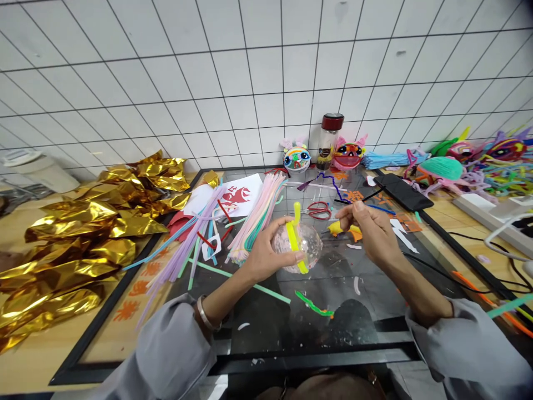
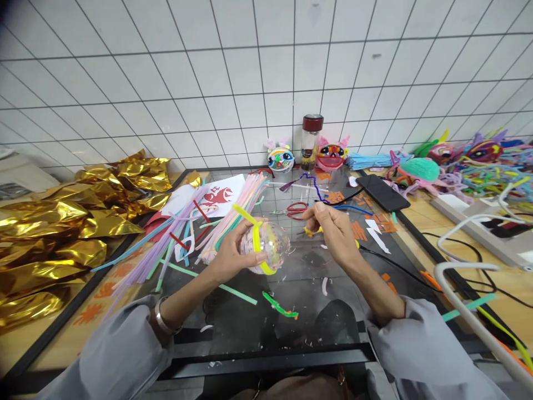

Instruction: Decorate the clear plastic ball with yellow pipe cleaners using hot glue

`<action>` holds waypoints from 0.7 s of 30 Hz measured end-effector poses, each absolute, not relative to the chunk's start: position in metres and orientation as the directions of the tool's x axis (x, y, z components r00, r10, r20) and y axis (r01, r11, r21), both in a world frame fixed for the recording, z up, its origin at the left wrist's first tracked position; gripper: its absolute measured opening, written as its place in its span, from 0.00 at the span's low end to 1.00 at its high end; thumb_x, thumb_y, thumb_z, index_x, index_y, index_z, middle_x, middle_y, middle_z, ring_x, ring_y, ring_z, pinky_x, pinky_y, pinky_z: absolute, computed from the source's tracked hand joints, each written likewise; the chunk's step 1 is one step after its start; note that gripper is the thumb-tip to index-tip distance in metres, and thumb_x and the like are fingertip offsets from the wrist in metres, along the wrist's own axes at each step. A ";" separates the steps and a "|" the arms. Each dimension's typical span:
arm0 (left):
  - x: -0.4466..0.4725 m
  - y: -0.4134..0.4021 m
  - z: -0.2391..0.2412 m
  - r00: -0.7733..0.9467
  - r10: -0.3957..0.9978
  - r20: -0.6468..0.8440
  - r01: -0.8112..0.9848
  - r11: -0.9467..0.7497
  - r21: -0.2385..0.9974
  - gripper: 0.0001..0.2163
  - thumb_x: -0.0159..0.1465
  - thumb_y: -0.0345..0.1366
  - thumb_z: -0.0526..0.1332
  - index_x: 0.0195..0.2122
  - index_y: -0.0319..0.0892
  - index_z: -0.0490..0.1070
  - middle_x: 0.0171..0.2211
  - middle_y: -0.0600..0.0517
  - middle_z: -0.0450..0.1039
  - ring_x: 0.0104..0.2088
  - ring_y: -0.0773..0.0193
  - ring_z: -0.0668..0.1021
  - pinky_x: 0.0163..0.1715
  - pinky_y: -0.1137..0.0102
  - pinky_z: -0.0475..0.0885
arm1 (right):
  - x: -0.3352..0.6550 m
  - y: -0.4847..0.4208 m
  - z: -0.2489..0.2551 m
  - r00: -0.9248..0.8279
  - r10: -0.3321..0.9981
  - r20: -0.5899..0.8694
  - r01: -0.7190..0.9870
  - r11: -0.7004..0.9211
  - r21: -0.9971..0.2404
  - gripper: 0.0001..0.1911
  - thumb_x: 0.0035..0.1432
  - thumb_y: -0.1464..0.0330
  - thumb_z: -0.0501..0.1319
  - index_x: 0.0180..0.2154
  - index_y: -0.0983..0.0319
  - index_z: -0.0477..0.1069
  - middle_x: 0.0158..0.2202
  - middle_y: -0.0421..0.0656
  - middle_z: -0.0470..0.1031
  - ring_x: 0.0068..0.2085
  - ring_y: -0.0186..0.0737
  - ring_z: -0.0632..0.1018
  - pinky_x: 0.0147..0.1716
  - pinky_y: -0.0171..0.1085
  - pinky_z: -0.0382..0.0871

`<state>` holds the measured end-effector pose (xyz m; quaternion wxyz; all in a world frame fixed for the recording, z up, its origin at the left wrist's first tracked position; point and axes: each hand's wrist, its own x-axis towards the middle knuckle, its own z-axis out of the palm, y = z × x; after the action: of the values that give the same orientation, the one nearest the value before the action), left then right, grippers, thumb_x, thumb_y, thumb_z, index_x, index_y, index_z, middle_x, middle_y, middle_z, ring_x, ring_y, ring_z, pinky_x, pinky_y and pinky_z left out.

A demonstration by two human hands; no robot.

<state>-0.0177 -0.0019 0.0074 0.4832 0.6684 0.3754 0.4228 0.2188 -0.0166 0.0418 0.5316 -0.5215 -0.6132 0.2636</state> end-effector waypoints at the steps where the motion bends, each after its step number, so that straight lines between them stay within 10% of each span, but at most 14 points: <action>1: -0.018 -0.002 0.007 0.357 0.913 0.198 0.098 -0.248 0.964 0.34 0.45 0.46 0.73 0.53 0.39 0.68 0.48 0.45 0.73 0.49 0.51 0.74 0.53 0.61 0.68 | 0.225 -0.015 0.043 0.113 0.907 0.406 0.475 0.309 -0.824 0.26 0.62 0.47 0.52 0.28 0.61 0.72 0.23 0.42 0.72 0.26 0.37 0.72 0.27 0.36 0.63; 5: -0.018 -0.001 0.007 0.322 0.928 0.187 0.091 -0.227 0.970 0.35 0.44 0.45 0.73 0.53 0.39 0.67 0.48 0.46 0.72 0.49 0.52 0.75 0.53 0.61 0.68 | 0.251 -0.009 0.047 0.147 0.906 0.397 0.921 0.021 -0.389 0.17 0.57 0.54 0.59 0.33 0.62 0.73 0.31 0.47 0.78 0.32 0.44 0.77 0.30 0.38 0.62; 10: -0.018 0.000 0.007 0.282 0.939 0.197 0.085 -0.229 0.970 0.34 0.45 0.44 0.73 0.52 0.38 0.67 0.49 0.45 0.72 0.49 0.53 0.75 0.51 0.63 0.69 | 0.260 -0.008 0.047 0.178 0.983 -0.044 0.982 -0.175 0.078 0.26 0.58 0.47 0.56 0.38 0.64 0.76 0.38 0.56 0.79 0.42 0.56 0.80 0.32 0.41 0.64; 21: -0.018 0.001 0.005 0.280 0.934 0.221 0.065 -0.249 0.966 0.33 0.46 0.43 0.72 0.53 0.39 0.68 0.49 0.46 0.73 0.50 0.52 0.75 0.54 0.62 0.69 | 0.260 0.002 0.036 0.207 0.978 -0.028 0.978 -0.207 0.004 0.22 0.55 0.55 0.58 0.44 0.65 0.72 0.39 0.54 0.79 0.39 0.52 0.80 0.28 0.39 0.61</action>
<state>-0.0181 0.0008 0.0049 0.4746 0.6442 0.3878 0.4576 0.2598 0.0019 0.0358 -0.0100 -0.7769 -0.6295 0.0096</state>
